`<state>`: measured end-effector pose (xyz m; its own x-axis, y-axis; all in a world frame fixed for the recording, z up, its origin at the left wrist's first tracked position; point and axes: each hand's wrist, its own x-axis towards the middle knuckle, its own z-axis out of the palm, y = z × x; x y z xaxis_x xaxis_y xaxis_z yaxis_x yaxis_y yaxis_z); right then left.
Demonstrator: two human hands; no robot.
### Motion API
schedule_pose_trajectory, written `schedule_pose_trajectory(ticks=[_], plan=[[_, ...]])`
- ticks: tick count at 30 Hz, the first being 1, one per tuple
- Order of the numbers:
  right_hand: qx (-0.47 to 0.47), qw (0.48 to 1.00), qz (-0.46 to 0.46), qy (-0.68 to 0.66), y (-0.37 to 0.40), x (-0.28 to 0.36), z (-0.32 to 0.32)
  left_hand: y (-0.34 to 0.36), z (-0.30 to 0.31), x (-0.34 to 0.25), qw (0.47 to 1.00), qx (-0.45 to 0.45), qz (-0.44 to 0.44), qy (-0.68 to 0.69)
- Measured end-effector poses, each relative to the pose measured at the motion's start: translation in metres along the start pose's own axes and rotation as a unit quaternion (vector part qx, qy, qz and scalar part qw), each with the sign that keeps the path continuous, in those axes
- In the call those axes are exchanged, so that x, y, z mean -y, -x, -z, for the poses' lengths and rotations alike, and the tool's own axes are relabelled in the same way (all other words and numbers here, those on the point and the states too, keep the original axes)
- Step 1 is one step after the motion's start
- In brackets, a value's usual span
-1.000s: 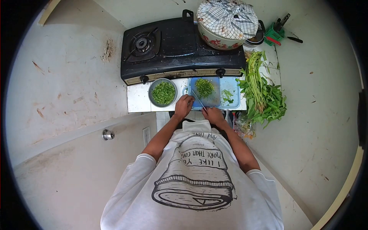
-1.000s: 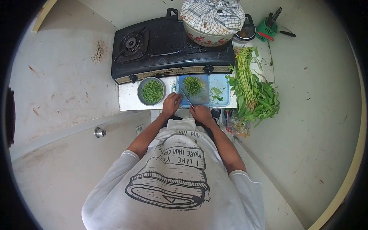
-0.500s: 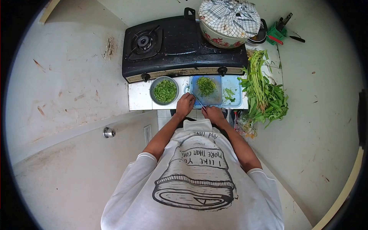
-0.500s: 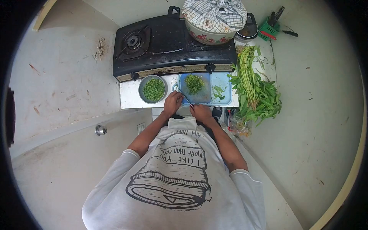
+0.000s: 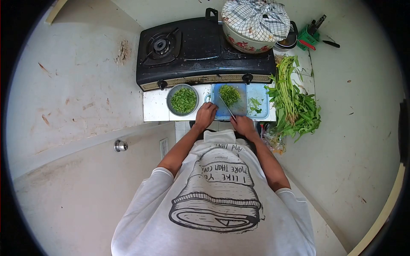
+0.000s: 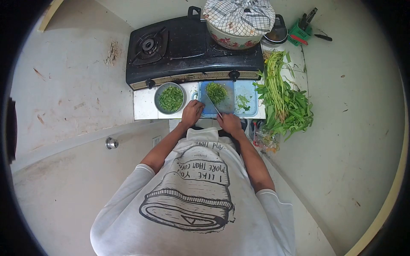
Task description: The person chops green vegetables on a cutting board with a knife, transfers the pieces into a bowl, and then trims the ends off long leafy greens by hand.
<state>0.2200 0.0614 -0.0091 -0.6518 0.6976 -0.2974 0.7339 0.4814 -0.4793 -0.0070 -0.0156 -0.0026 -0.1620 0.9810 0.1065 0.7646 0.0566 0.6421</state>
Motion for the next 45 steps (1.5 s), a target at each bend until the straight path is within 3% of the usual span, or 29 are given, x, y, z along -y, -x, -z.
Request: schedule_pose_trajectory(ticks=[13, 18, 31, 34, 45], plan=[[0.062, 0.998, -0.012, 0.012, 0.0, 0.018, 0.017, -0.013, -0.007, -0.001, 0.998, -0.007, 0.041, 0.039], [0.044, 0.999, 0.009, 0.006, 0.001, 0.019, 0.017, -0.013, -0.002, -0.004, 0.998, 0.002, 0.055, 0.036], [0.093, 0.995, -0.019, 0.014, -0.015, 0.032, 0.016, -0.01, 0.004, 0.0, 0.999, 0.009, 0.007, 0.039], [0.054, 0.998, -0.003, 0.028, -0.006, 0.031, 0.016, -0.008, 0.002, 0.003, 0.999, 0.011, 0.006, 0.047], [0.044, 0.998, 0.01, 0.032, 0.0, 0.033, 0.015, -0.01, 0.006, 0.0, 0.999, 0.024, 0.025, 0.04]])
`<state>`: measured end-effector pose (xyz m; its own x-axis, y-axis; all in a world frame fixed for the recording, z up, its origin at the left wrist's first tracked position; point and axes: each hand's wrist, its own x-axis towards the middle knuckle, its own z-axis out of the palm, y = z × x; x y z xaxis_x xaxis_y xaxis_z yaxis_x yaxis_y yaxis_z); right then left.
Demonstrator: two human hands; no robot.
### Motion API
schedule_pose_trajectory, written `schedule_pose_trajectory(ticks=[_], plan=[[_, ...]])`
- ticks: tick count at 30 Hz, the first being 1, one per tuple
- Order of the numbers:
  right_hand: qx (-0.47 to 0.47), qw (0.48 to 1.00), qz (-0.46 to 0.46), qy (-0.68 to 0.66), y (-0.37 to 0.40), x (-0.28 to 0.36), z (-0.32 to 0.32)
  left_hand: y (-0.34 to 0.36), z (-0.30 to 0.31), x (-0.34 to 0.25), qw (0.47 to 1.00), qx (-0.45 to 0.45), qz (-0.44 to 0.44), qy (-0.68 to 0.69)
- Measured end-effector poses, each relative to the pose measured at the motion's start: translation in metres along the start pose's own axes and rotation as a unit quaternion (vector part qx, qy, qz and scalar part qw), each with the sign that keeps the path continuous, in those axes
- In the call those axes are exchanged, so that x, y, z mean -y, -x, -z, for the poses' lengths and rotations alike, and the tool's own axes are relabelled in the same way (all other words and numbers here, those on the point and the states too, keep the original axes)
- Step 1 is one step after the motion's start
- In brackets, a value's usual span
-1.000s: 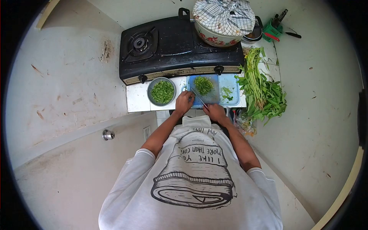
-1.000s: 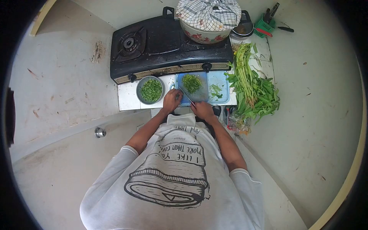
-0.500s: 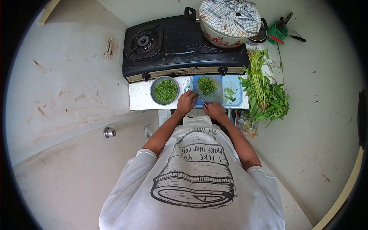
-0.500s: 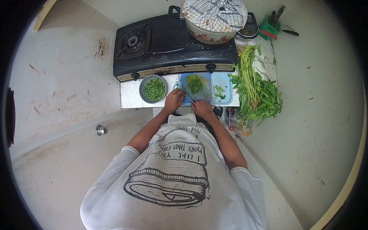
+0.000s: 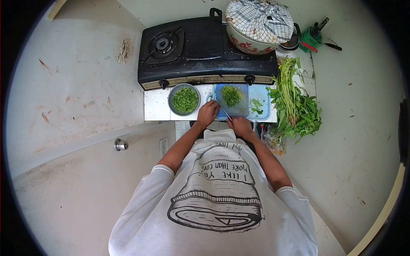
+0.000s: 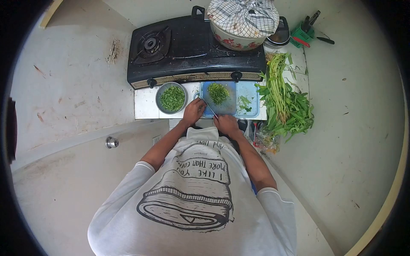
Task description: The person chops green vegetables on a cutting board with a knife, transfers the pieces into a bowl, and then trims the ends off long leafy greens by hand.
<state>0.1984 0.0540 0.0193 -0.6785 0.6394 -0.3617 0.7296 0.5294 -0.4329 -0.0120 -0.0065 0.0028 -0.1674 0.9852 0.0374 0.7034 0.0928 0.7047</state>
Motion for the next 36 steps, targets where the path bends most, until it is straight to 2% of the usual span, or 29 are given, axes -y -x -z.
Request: schedule_pose_trajectory(ticks=[15, 19, 30, 36], plan=[[0.014, 1.0, -0.013, -0.006, -0.004, -0.014, -0.006, -0.002, -0.003, -0.001, 0.998, 0.022, 0.04, 0.043], [0.035, 0.999, -0.023, -0.008, -0.005, -0.012, -0.001, -0.002, -0.004, -0.001, 0.999, -0.004, 0.026, 0.043], [0.011, 1.0, -0.001, -0.021, -0.001, -0.008, -0.001, 0.0, 0.0, -0.002, 1.0, 0.006, 0.018, 0.025], [0.019, 1.0, -0.005, -0.023, -0.006, -0.005, -0.006, 0.001, 0.002, -0.006, 0.998, 0.009, 0.045, 0.033]])
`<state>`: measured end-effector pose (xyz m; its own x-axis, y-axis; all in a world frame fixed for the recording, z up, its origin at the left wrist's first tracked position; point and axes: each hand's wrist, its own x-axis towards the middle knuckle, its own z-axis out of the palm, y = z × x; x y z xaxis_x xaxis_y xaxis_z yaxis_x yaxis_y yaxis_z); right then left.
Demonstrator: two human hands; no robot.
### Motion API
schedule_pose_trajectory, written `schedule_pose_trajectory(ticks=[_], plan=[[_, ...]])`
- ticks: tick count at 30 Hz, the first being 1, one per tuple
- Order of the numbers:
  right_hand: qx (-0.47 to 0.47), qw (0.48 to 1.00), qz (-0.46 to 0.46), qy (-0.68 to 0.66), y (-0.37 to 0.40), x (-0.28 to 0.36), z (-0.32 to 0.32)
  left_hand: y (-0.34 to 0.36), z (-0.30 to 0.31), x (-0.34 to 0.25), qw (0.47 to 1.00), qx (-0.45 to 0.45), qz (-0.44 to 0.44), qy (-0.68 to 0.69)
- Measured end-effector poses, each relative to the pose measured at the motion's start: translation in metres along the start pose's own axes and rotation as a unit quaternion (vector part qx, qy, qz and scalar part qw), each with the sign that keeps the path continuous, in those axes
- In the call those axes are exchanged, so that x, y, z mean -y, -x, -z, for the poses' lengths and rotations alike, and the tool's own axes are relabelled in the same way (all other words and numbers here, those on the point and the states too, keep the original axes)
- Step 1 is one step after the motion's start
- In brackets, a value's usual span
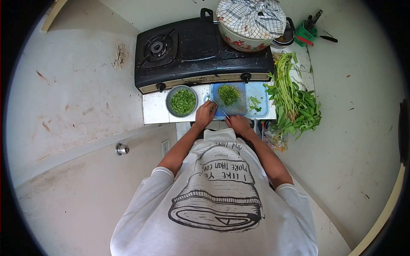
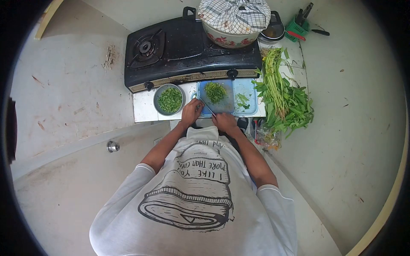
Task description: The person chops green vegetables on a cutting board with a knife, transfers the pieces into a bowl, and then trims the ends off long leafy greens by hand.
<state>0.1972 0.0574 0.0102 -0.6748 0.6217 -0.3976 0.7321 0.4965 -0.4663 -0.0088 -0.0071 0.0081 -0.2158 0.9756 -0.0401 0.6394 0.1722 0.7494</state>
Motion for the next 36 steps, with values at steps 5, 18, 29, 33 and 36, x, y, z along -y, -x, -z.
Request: schedule_pose_trajectory(ticks=[5, 18, 29, 33, 36], plan=[[0.007, 1.0, -0.005, 0.008, -0.006, 0.003, 0.001, 0.001, -0.002, 0.005, 0.999, -0.022, -0.034, -0.013], [-0.002, 1.0, 0.0, 0.002, 0.005, 0.002, 0.002, 0.002, -0.001, 0.002, 1.0, -0.011, -0.005, -0.009], [-0.001, 1.0, -0.014, -0.011, -0.002, -0.004, -0.006, 0.006, 0.003, 0.001, 1.0, -0.007, 0.004, 0.009], [-0.004, 1.0, -0.008, -0.006, 0.002, 0.002, 0.003, 0.005, 0.001, 0.003, 1.0, -0.006, 0.0, 0.011], [0.001, 1.0, 0.001, -0.007, 0.002, 0.003, -0.001, 0.005, -0.001, 0.007, 1.0, -0.011, -0.003, -0.009]])
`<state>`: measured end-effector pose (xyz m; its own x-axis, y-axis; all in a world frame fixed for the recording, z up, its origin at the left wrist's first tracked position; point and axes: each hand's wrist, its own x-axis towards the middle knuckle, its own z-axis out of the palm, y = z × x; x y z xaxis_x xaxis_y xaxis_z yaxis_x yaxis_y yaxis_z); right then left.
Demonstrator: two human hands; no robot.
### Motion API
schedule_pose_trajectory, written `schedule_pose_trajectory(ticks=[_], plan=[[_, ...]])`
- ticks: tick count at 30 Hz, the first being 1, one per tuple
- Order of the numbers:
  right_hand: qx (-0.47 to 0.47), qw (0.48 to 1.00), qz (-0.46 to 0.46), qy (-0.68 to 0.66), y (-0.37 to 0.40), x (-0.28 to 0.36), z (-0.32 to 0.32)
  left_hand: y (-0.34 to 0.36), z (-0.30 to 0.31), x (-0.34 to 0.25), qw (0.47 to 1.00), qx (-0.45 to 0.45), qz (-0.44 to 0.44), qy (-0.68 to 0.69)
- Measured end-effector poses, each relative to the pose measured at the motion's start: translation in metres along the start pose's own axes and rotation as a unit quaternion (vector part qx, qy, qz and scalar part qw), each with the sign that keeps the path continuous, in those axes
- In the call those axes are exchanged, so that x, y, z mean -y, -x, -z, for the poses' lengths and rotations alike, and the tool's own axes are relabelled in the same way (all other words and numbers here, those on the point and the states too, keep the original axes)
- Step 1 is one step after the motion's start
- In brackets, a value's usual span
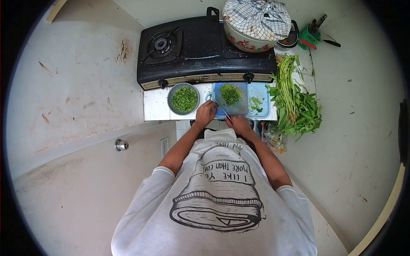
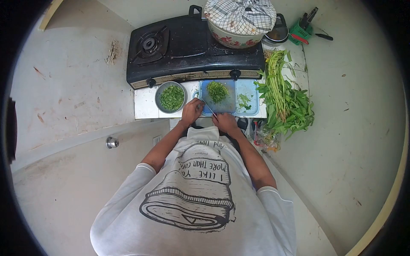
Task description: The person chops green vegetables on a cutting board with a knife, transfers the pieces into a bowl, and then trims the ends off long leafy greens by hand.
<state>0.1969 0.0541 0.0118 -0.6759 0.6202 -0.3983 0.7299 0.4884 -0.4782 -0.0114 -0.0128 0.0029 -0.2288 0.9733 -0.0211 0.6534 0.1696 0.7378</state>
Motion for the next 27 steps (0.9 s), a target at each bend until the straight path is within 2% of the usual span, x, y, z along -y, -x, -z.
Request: schedule_pose_trajectory(ticks=[4, 7, 13, 19, 27], plan=[[-0.017, 1.0, 0.003, 0.013, -0.005, -0.004, -0.008, 0.001, 0.0, -0.001, 1.0, 0.0, 0.002, 0.01], [0.011, 1.0, -0.012, 0.013, -0.013, 0.0, -0.006, 0.001, 0.002, -0.004, 1.0, 0.003, 0.005, 0.015], [-0.028, 0.999, 0.021, 0.006, -0.007, -0.007, -0.01, -0.002, -0.003, 0.005, 1.0, 0.007, 0.002, 0.016], [-0.027, 0.999, -0.013, 0.019, 0.0, -0.007, -0.003, -0.003, 0.0, -0.001, 1.0, -0.005, 0.007, 0.019], [-0.037, 0.999, 0.022, 0.023, 0.008, -0.005, 0.0, -0.001, -0.002, 0.004, 1.0, -0.011, -0.001, 0.022]])
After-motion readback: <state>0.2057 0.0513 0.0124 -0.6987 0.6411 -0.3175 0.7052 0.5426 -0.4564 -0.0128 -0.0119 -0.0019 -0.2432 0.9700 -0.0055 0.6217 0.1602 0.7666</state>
